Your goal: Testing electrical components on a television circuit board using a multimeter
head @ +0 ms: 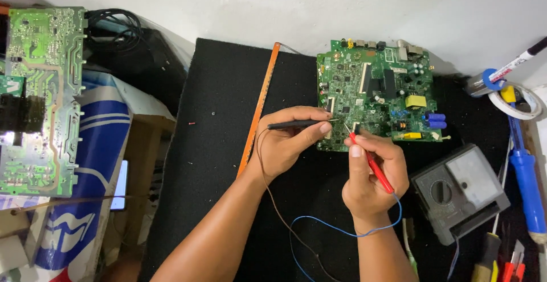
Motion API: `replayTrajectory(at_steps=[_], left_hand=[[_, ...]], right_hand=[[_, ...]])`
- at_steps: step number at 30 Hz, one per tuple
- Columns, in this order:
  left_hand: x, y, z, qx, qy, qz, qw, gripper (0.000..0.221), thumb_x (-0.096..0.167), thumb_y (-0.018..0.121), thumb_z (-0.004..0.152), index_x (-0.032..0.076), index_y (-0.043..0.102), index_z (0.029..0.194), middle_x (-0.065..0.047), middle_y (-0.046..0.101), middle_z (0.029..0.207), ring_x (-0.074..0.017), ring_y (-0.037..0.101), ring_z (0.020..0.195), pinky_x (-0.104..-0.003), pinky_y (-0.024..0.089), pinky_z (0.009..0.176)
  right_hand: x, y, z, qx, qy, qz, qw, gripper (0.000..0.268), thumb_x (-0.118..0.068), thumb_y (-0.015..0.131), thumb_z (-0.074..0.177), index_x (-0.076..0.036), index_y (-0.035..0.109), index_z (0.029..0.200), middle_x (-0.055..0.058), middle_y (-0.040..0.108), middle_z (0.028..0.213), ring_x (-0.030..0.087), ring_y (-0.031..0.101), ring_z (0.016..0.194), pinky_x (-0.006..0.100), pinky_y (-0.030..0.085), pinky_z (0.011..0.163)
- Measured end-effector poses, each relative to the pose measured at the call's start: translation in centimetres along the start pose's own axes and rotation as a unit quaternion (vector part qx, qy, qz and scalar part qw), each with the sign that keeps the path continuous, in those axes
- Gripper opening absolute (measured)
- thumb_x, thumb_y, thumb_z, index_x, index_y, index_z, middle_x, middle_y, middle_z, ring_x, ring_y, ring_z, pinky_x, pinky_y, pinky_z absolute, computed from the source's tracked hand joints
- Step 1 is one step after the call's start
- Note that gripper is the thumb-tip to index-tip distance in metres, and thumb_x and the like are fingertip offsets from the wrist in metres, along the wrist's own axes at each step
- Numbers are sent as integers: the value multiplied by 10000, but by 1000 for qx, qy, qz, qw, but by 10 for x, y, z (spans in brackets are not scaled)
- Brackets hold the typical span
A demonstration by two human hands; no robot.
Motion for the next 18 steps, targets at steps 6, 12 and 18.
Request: replayTrajectory(at_steps=[6,12,18], left_hand=[[4,0,1,-16,26,20,999,171,29,840,846,-27,783,997,-231,758,993,-304,738,986,-398,614,812],[5,0,2,-15,35,38,999,154,37,837,849,-11,788,986,-227,756,979,-279,722,992,-399,606,807],[5,1,1,-6,24,53,998,148,65,845,840,20,797,973,-215,759,984,-235,714,935,-353,603,738]], right_hand=[[-2,0,1,-6,-10,-9,1000,101,30,673,966,126,643,976,219,688,833,312,726,864,433,582,909],[-2,1,0,-8,-5,-7,1000,105,19,673,971,120,642,974,212,689,834,305,725,870,443,580,927],[-1,0,0,-9,2,-5,1000,101,28,666,973,125,642,984,213,689,838,299,729,865,443,584,932]])
Point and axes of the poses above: each hand's wrist, its own z-axis towards the middle knuckle, its own y-axis out of the palm, x = y × z, the point moved 3 cm from there along z, towards the middle knuckle
